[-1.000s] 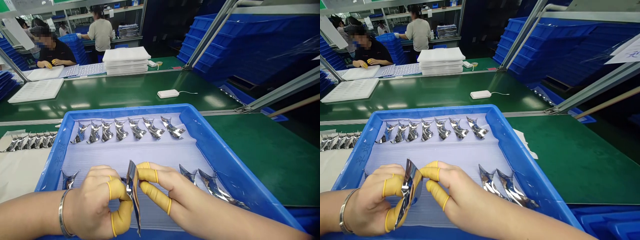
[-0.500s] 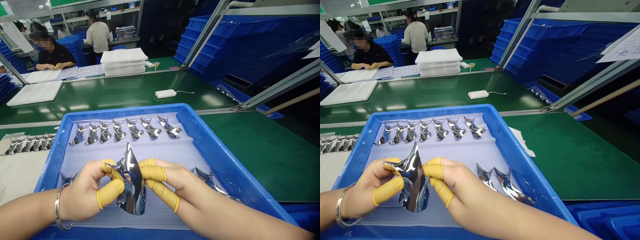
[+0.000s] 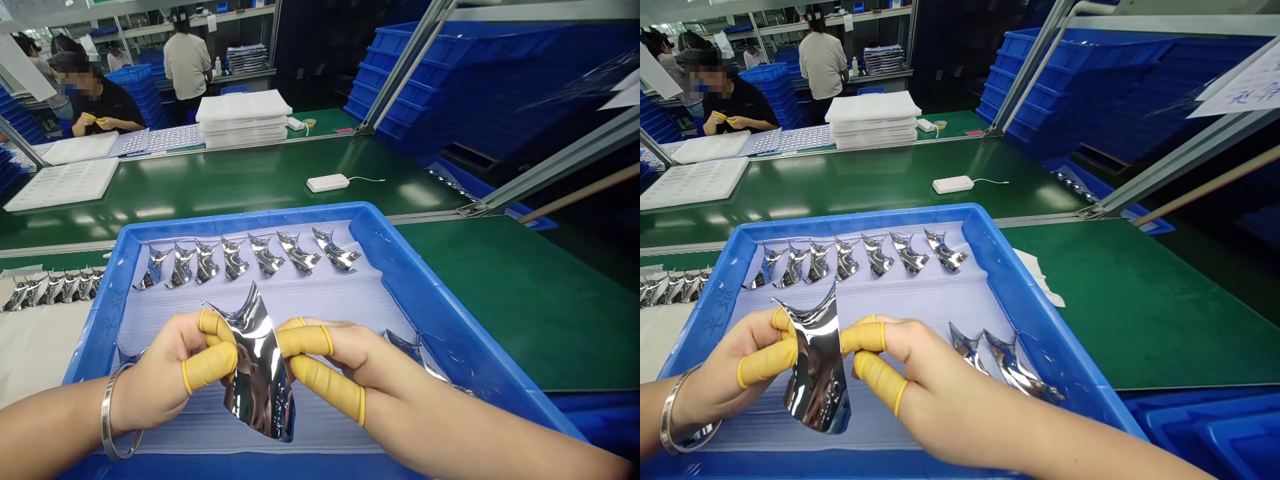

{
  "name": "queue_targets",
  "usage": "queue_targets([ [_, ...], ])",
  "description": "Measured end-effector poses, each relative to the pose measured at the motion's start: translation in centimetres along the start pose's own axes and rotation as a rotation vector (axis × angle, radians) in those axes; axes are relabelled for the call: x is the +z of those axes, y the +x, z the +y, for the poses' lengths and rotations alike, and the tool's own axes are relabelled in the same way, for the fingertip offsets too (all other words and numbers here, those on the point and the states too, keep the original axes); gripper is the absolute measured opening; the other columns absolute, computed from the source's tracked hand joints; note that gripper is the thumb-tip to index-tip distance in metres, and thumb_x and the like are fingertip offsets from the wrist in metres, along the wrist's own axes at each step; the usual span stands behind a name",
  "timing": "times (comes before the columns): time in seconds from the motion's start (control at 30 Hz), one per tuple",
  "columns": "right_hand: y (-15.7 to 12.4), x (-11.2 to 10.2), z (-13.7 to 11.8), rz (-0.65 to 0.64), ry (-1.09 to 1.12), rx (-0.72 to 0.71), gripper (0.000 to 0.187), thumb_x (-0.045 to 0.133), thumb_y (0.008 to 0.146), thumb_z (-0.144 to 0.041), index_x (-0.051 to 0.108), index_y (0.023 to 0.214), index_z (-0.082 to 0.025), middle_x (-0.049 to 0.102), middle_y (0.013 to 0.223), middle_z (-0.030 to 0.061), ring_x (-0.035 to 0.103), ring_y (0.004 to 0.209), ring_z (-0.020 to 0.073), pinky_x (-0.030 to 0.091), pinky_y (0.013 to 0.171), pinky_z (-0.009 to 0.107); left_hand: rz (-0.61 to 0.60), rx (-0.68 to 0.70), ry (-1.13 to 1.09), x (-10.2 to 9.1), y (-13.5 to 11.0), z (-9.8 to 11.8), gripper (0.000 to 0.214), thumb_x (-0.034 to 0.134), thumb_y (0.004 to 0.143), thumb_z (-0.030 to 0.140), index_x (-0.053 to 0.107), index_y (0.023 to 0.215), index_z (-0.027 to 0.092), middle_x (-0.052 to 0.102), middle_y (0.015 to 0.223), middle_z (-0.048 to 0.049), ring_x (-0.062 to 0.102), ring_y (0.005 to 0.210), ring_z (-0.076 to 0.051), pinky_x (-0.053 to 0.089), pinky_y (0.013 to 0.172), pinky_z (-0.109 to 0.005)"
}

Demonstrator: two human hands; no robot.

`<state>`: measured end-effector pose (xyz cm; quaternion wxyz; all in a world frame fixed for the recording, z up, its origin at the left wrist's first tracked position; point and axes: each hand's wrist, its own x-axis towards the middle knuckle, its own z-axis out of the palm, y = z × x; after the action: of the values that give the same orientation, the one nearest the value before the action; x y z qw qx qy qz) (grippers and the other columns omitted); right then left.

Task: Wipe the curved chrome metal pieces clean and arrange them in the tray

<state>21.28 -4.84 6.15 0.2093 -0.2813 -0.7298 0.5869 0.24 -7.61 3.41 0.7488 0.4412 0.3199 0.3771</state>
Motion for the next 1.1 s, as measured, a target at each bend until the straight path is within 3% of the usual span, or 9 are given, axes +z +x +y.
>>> queue_targets([
  [0.23, 0.16, 0.1, -0.07, 0.012, 0.082, 0.07, 0.02, 0.045, 0.086, -0.012, 0.062, 0.095, -0.017, 0.06, 0.088, 0.0025, 0.054, 0.085, 0.0161, 0.045, 0.08, 0.03, 0.009, -0.026, -0.089, 0.17, 0.06, 0.02, 0.019, 0.061, 0.078, 0.028, 0.056, 0.074, 0.011, 0.059, 0.062, -0.0013, 0.055, 0.054, -0.008, 0.044, 0.052, -0.018],
  [0.47, -0.1, 0.08, 0.05, 0.004, 0.095, 0.053, 0.021, 0.044, 0.087, -0.011, 0.062, 0.096, -0.018, 0.06, 0.09, 0.0024, 0.055, 0.085, 0.0157, 0.045, 0.081, 0.03, -0.013, -0.007, -0.046, 0.07, -0.02, -0.04, 0.018, 0.06, 0.079, 0.028, 0.056, 0.074, 0.011, 0.059, 0.065, -0.0027, 0.055, 0.056, -0.01, 0.047, 0.056, -0.021],
  [0.8, -0.1, 0.1, 0.24, -0.001, 0.017, -0.028, 0.025, 0.043, 0.086, -0.005, 0.062, 0.094, -0.019, 0.059, 0.088, 0.0018, 0.055, 0.083, 0.0142, 0.045, 0.079, 0.026, -0.059, 0.111, 0.284, 0.46, -0.48, 0.46, 0.014, 0.052, 0.084, 0.025, 0.059, 0.081, 0.013, 0.059, 0.075, -0.0048, 0.053, 0.067, -0.012, 0.047, 0.065, -0.024],
  [1.1, 0.12, 0.04, 0.09, -0.008, 0.039, -0.06, 0.025, 0.045, 0.085, -0.004, 0.063, 0.092, -0.018, 0.058, 0.084, 0.0007, 0.055, 0.083, 0.0125, 0.044, 0.079, 0.023, -0.146, 0.193, 0.388, 0.6, -0.75, 0.54, 0.008, 0.047, 0.084, 0.013, 0.055, 0.087, 0.013, 0.059, 0.072, -0.0043, 0.055, 0.064, -0.013, 0.049, 0.062, -0.024],
])
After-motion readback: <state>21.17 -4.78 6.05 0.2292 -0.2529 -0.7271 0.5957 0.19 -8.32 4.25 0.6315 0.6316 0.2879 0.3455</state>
